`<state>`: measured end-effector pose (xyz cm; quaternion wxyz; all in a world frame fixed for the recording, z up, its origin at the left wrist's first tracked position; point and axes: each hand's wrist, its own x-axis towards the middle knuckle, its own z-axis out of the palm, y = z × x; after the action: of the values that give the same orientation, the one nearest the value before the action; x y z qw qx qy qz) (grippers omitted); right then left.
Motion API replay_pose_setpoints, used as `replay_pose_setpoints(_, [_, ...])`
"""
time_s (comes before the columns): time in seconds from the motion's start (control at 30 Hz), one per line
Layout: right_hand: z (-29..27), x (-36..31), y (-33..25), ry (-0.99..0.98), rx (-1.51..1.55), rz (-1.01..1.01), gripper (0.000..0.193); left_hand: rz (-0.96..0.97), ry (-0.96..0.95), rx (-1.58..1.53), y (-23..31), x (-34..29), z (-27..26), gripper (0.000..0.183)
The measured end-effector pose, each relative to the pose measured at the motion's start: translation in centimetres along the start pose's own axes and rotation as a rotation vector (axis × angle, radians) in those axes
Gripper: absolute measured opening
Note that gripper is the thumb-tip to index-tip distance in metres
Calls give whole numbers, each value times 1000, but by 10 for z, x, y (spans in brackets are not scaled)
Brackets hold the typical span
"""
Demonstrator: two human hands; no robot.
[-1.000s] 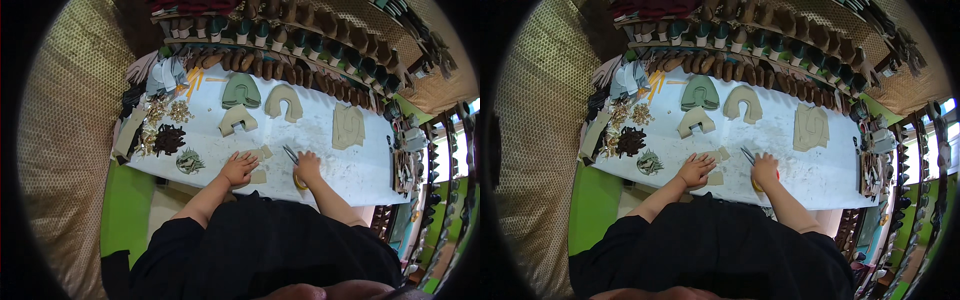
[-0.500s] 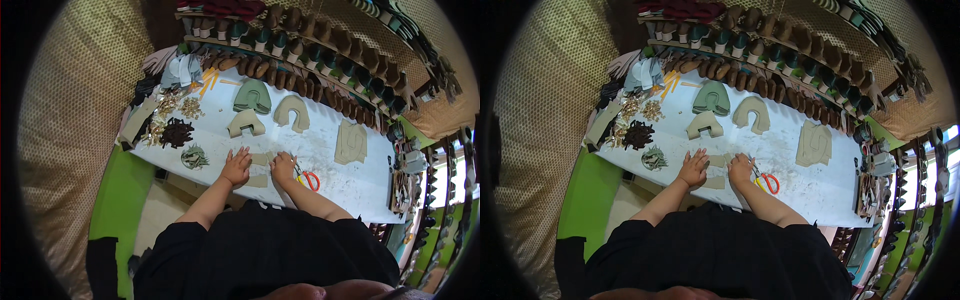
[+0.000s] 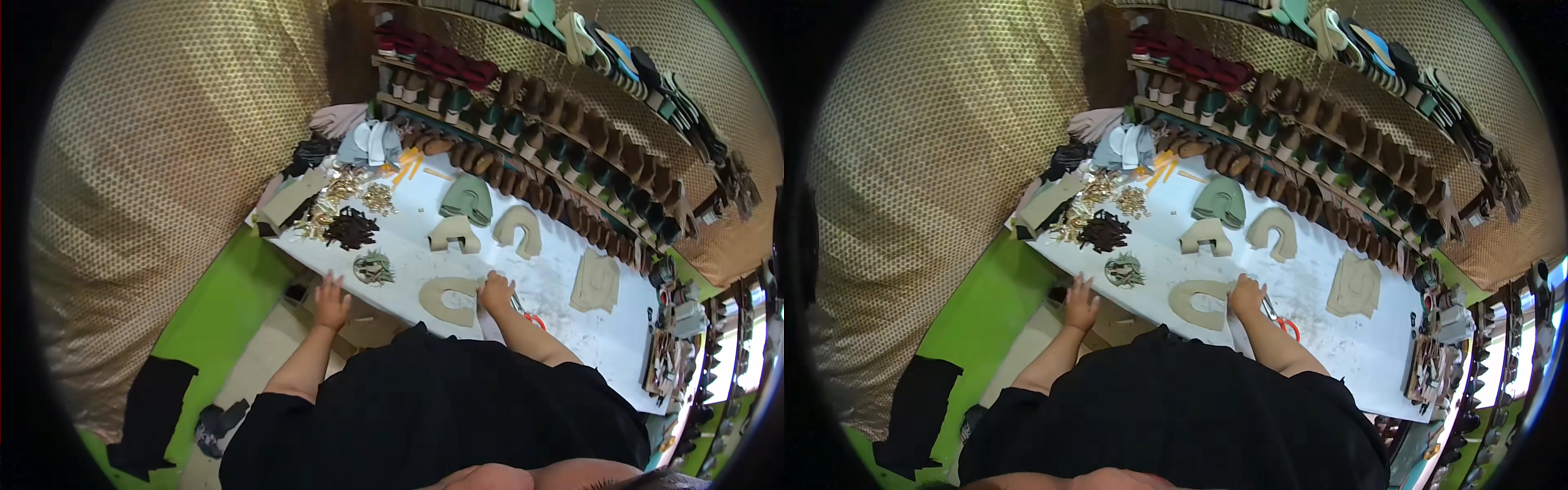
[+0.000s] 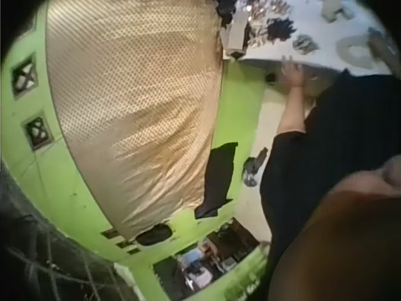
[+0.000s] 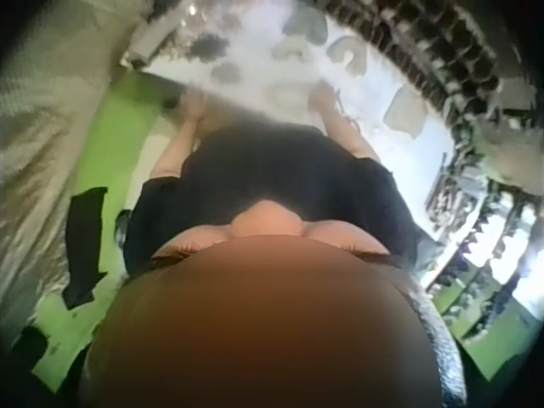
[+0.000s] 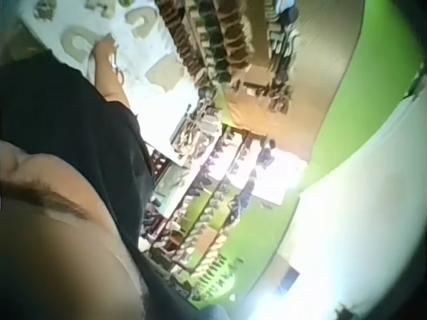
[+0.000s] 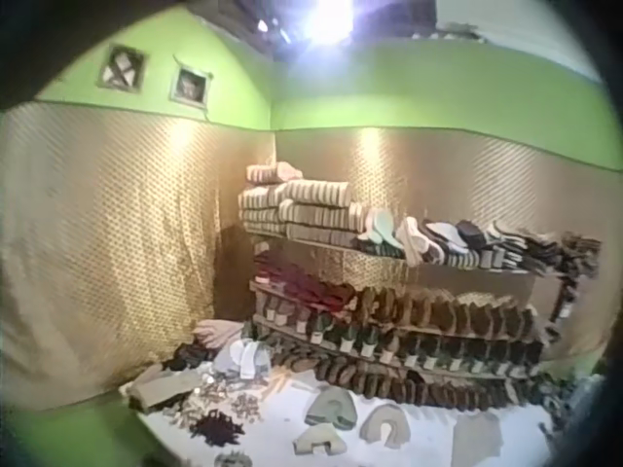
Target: Cutting out leather or synthetic parts for shoes using scissors and organizing small components on a workbench.
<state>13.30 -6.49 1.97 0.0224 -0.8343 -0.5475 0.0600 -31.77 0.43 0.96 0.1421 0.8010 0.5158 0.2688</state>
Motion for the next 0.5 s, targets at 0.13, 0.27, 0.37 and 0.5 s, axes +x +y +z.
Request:
replay_pose_setpoints(0.13, [-5, 8, -7, -96, 64, 209, 46, -184, 30, 209, -19, -19, -54, 65])
replay_pose_setpoints(0.27, [-6, 20, -14, -176, 146, 381, 47, -265, 22, 216, -35, -30, -81, 66])
replay_pose_setpoints(0.37, [-16, 23, -27, -180, 213, 474, 51, -286, -2, 202, -45, -30, -92, 66])
replay_pose_setpoints(0.5, [-13, 36, -74, -21, 376, 293, 42, -225, -54, 170, -47, -16, -98, 67])
